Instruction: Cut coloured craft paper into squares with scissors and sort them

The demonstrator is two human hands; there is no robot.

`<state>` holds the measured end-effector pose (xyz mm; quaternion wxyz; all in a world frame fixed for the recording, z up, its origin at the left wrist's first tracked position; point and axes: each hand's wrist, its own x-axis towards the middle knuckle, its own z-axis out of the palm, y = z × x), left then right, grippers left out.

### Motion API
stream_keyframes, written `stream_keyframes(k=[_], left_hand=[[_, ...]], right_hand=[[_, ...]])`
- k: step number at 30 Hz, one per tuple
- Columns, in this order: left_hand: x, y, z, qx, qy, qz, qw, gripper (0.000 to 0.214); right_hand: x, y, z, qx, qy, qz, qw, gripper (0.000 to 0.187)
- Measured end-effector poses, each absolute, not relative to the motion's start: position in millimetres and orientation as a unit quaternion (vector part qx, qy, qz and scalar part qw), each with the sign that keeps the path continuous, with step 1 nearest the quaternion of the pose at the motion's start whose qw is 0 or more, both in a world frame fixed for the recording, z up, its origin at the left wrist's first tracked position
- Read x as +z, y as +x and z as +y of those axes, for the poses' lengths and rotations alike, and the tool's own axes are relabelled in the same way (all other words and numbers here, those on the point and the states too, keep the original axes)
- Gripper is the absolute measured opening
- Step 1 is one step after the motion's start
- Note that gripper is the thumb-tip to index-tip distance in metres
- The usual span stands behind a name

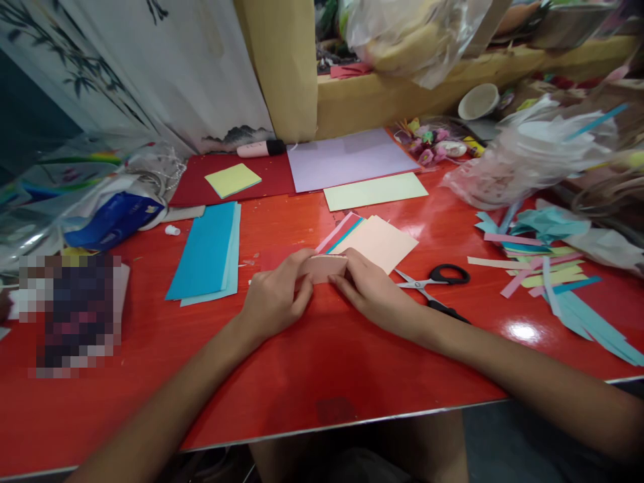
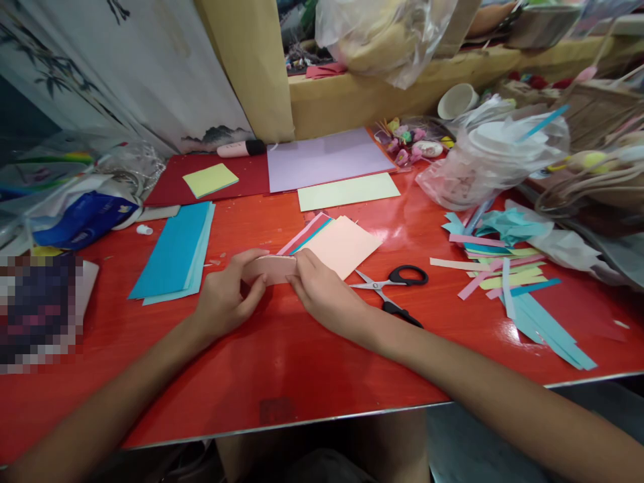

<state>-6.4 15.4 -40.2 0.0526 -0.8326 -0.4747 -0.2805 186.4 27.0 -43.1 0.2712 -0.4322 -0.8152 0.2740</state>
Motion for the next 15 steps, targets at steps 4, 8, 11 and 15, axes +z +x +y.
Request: stream_keyframes(k=[4, 8, 11, 15], left_hand=[[-40.5, -6.9, 15.4, -0.298, -0.837, -0.454, 0.071, 0.031], [-41.2, -7.0, 15.7, -0.301, -0.837, -0.448, 0.085, 0.031], [-41.8, -6.8, 15.7, -0.302, -0.837, -0.447, 0.09, 0.033], [-40.6, -6.0, 15.1, -0.281, -0.836, -0.46, 0.105, 0.032]], right_hand=[[-41.6, 185.9, 26.7, 0.267, -0.43, -0.818, 0.273, 0.01], [-41.2, 185.9, 26.1, 0.266, -0.445, -0.814, 0.263, 0.01], [-39.9, 186.4, 25.2, 0.265, -0.451, -0.813, 0.256, 0.011], [-35.0, 185.4, 23.8, 0.283, -0.465, -0.804, 0.237, 0.014]])
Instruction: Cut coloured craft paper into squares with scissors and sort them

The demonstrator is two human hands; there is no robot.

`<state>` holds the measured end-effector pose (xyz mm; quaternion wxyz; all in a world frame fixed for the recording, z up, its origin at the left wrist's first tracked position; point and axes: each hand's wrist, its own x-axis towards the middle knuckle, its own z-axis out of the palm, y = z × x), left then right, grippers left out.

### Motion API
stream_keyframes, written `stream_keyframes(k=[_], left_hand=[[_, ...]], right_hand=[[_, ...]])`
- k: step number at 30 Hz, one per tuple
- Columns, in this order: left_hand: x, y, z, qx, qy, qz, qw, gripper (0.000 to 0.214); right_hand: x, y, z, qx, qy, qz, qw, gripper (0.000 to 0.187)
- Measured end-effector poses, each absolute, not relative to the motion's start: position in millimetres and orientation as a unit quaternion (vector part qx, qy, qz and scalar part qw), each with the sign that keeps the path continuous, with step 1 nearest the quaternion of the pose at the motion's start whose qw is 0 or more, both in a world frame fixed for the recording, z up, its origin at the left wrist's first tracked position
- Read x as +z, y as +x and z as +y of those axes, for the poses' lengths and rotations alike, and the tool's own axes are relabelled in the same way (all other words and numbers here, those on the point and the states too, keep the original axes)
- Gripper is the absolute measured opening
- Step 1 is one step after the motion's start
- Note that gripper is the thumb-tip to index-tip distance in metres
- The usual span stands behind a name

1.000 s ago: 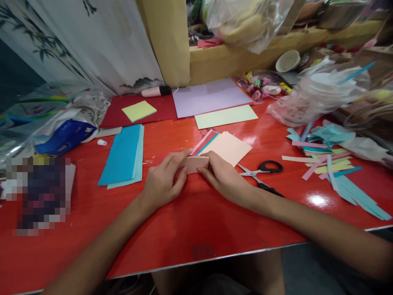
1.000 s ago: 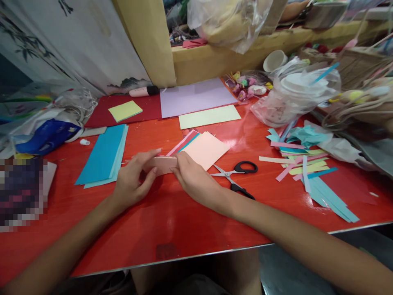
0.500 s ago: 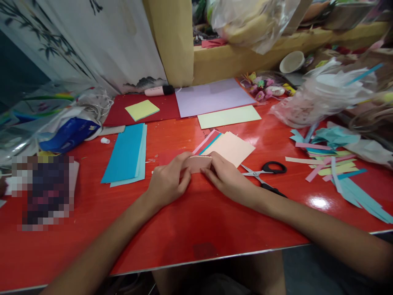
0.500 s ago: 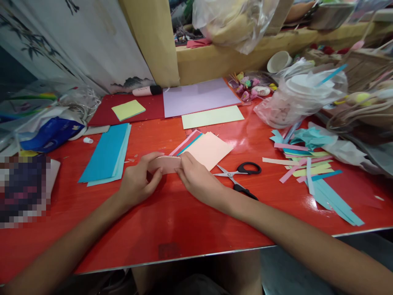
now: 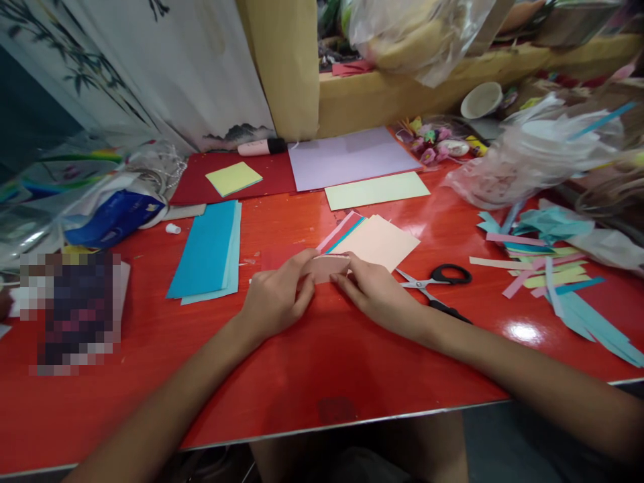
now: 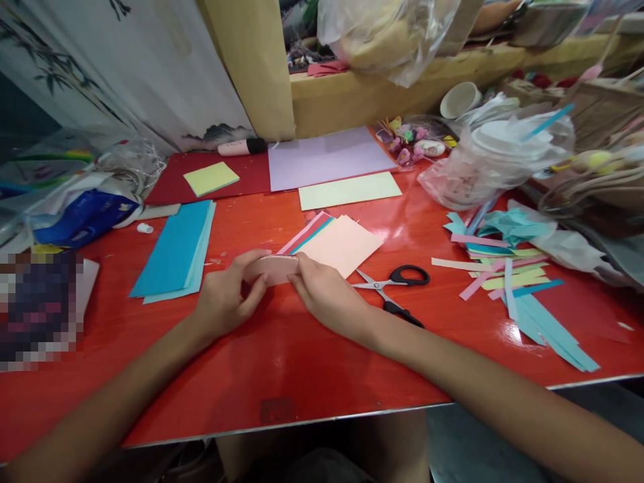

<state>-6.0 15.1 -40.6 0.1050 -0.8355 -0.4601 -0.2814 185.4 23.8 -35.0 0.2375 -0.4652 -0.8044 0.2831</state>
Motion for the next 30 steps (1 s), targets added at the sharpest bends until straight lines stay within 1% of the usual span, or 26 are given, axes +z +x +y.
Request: stream_keyframes(k=[4, 8, 11, 13, 18, 21, 23, 27, 30], left_hand=[[-37, -4, 14, -0.308, -0.834, -0.438, 0.128, 0.027], [-31, -5, 15, -0.308, -0.841, -0.429, 0.12, 0.023], [-27, -8, 16, -0.329, -0.838, -0.42, 0.111, 0.021], [-26, -12, 18, -0.334, -0.844, -0.4, 0.124, 0.02], [-30, -17, 21, -0.306, -0.877, -0.324, 0.177, 0.016], [-28, -17, 19, -0.307, -0.886, -0.313, 0.152, 0.016], [-21, -18, 18, -0.312, -0.875, -0.354, 0.107, 0.017], [2, -31, 28, -0.37, -0.767, -0.524, 0.011, 0.018], [12, -50, 56, -0.405, -0.693, -0.594, -0.044, 0.025]], right_hand=[[-32, 184, 22, 0.296, -0.465, -0.804, 0.223, 0.018], [-33, 185, 19, 0.291, -0.454, -0.818, 0.201, 0.022], [-35, 186, 17, 0.281, -0.414, -0.839, 0.212, 0.027], [-36, 186, 17, 0.27, -0.401, -0.848, 0.219, 0.028], [-36, 187, 19, 0.273, -0.425, -0.834, 0.221, 0.03], [-32, 186, 18, 0.283, -0.435, -0.825, 0.224, 0.029], [-28, 186, 17, 0.29, -0.446, -0.813, 0.235, 0.029], [-23, 187, 16, 0.304, -0.439, -0.797, 0.282, 0.035], [-23, 188, 16, 0.287, -0.432, -0.813, 0.266, 0.036]])
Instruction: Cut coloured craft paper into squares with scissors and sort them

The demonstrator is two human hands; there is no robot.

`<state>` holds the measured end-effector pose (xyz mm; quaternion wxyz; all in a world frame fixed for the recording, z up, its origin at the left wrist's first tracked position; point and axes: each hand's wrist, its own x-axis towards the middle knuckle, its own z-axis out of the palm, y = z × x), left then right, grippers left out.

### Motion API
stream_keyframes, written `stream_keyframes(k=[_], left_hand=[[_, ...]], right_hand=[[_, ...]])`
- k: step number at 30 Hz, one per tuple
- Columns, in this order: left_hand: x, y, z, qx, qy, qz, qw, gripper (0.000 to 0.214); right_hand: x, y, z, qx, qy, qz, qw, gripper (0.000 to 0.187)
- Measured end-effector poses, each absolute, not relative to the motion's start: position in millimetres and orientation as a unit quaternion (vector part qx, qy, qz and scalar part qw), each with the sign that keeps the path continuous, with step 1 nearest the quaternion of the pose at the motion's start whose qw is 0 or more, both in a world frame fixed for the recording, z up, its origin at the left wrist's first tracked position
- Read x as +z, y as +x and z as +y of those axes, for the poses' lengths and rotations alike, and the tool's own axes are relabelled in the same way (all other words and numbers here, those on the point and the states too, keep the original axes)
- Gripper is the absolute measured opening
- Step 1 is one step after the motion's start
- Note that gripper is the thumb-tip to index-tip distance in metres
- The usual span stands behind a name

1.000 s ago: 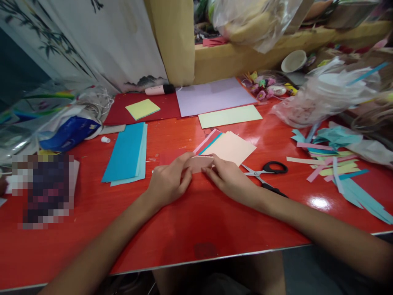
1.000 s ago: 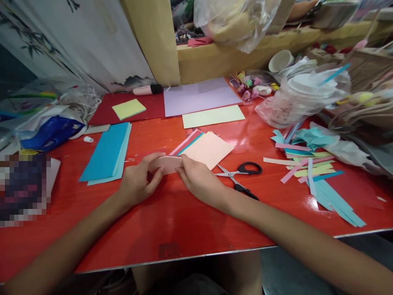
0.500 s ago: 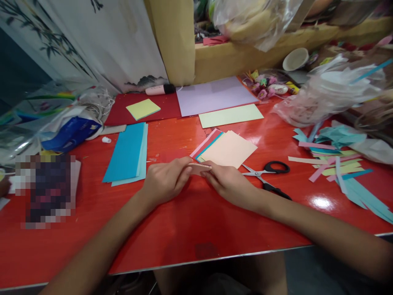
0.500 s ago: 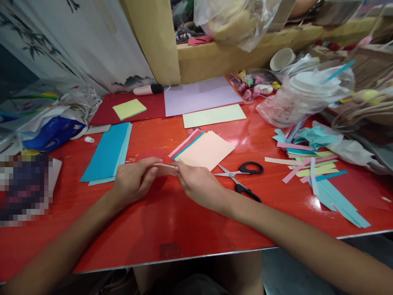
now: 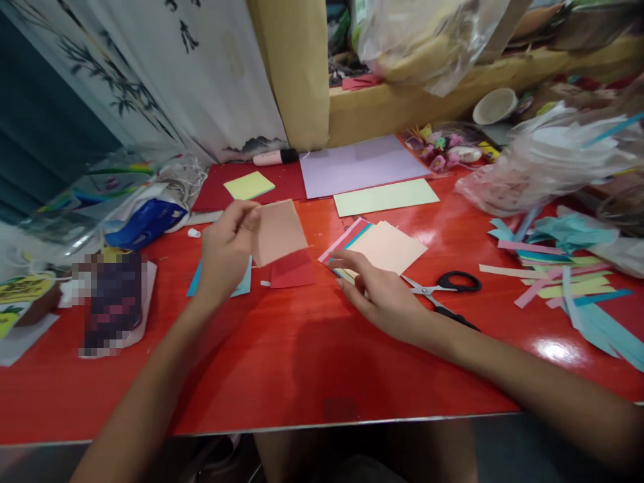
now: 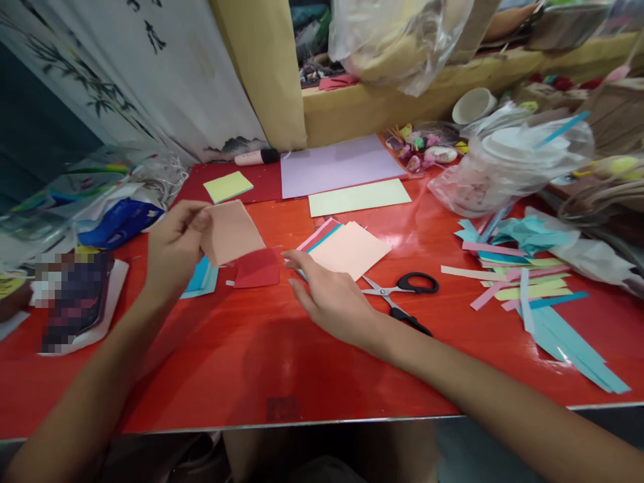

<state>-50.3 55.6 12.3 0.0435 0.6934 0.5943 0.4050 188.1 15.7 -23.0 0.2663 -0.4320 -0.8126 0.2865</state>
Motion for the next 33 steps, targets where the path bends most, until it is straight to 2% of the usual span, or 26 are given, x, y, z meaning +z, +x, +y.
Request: stream_keyframes(k=[3, 5, 8, 12, 16, 19, 22, 24, 26, 29, 33], left_hand=[[8, -66, 98, 0.35, 0.701, 0.61, 0.122, 0.023], [-2, -71, 128, 0.28, 0.724, 0.617, 0.129, 0.023], [-19, -71, 161, 0.205, 0.741, 0.634, 0.086, 0.024], [-32, -63, 172, 0.176, 0.741, 0.647, 0.028, 0.022], [-28, -42, 151, 0.165, 0.733, 0.657, -0.06, 0.034], [-16, -17, 126, 0.134, 0.747, 0.64, -0.119, 0.034], [-6, 11, 99, 0.054, 0.815, 0.576, -0.026, 0.036], [-3, 28, 86, 0.001, 0.842, 0.539, 0.026, 0.042], [-2, 41, 79, -0.011, 0.846, 0.532, 0.03, 0.042], [-2, 50, 83, 0.004, 0.834, 0.55, 0.048, 0.042], [-4, 50, 97, 0.018, 0.807, 0.568, 0.16, 0.037]], right_hand=[[-23, 188, 15, 0.263, -0.419, -0.838, 0.23, 0.035], [-22, 189, 16, 0.258, -0.412, -0.844, 0.229, 0.033], [-21, 194, 28, 0.25, -0.425, -0.829, 0.265, 0.03], [-21, 215, 65, 0.181, -0.506, -0.786, 0.306, 0.031], [-28, 244, 100, 0.124, -0.579, -0.76, 0.268, 0.027], [-30, 258, 112, 0.17, -0.599, -0.754, 0.211, 0.036], [-29, 261, 112, 0.235, -0.586, -0.762, 0.143, 0.054], [-30, 257, 109, 0.222, -0.584, -0.772, 0.119, 0.071], [-33, 253, 106, 0.206, -0.584, -0.776, 0.118, 0.082], [-35, 248, 103, 0.204, -0.565, -0.79, 0.126, 0.08], [-34, 246, 101, 0.199, -0.544, -0.805, 0.128, 0.085]])
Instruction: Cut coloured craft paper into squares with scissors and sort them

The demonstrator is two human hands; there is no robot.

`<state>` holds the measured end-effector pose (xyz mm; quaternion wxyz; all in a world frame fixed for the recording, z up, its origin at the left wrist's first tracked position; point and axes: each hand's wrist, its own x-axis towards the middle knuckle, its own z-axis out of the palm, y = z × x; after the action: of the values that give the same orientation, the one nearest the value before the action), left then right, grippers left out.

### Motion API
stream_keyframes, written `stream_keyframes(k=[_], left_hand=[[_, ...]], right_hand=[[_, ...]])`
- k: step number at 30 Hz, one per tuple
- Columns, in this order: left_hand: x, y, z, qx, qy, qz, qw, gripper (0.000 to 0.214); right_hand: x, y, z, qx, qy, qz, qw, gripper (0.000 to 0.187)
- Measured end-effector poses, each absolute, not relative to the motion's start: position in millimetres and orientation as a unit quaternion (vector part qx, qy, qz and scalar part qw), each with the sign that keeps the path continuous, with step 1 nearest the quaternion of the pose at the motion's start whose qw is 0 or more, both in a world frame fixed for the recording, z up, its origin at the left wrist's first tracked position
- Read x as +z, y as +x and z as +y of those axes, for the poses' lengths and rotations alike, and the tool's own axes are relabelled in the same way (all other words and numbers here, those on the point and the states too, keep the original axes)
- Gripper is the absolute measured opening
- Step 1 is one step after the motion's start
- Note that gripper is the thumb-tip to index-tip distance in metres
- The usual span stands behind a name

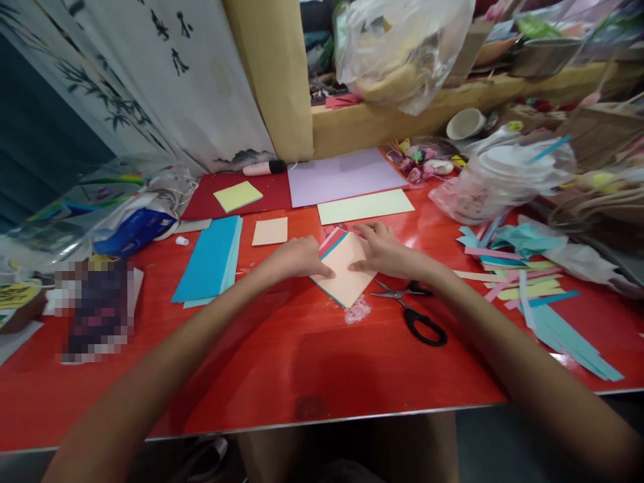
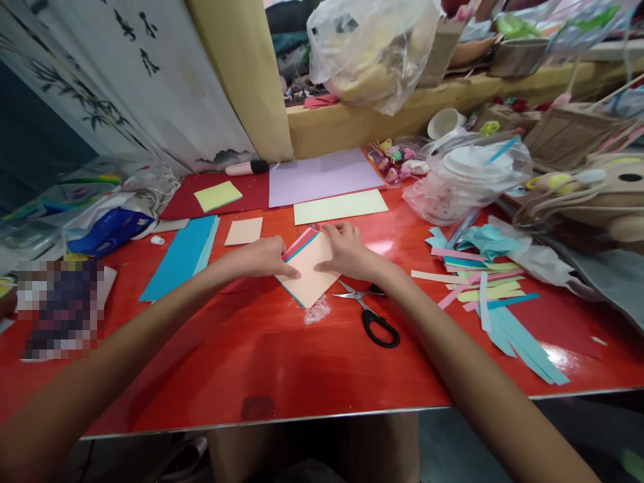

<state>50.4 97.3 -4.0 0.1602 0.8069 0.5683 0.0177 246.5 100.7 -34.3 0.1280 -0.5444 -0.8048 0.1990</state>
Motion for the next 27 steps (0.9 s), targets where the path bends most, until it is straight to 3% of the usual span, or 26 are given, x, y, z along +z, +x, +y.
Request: stream_keyframes(k=[3, 8, 11, 14, 16, 19, 24, 27], left_hand=[[-11, 49, 102, 0.048, 0.796, 0.57, 0.198, 0.031], [-19, 48, 94, 0.143, 0.793, 0.54, 0.241, 0.02], [-7, 46, 87, 0.208, 0.805, 0.505, 0.232, 0.024], [11, 45, 80, 0.27, 0.835, 0.459, 0.139, 0.032], [19, 44, 77, 0.291, 0.851, 0.431, 0.071, 0.037], [18, 43, 77, 0.318, 0.847, 0.425, 0.017, 0.039], [3, 37, 85, 0.32, 0.844, 0.43, -0.001, 0.038], [-4, 35, 89, 0.361, 0.835, 0.413, 0.042, 0.038]], right_hand=[[-33, 245, 99, 0.209, -0.537, -0.808, 0.122, 0.091], [-33, 238, 96, 0.225, -0.525, -0.805, 0.162, 0.084], [-32, 234, 94, 0.301, -0.507, -0.759, 0.276, 0.072], [-29, 233, 94, 0.391, -0.432, -0.697, 0.417, 0.043], [-28, 234, 94, 0.396, -0.41, -0.676, 0.467, 0.027], [-31, 234, 94, 0.387, -0.397, -0.678, 0.483, 0.025], [-43, 232, 99, 0.426, -0.365, -0.679, 0.473, 0.043], [-45, 231, 101, 0.455, -0.374, -0.668, 0.456, 0.03]])
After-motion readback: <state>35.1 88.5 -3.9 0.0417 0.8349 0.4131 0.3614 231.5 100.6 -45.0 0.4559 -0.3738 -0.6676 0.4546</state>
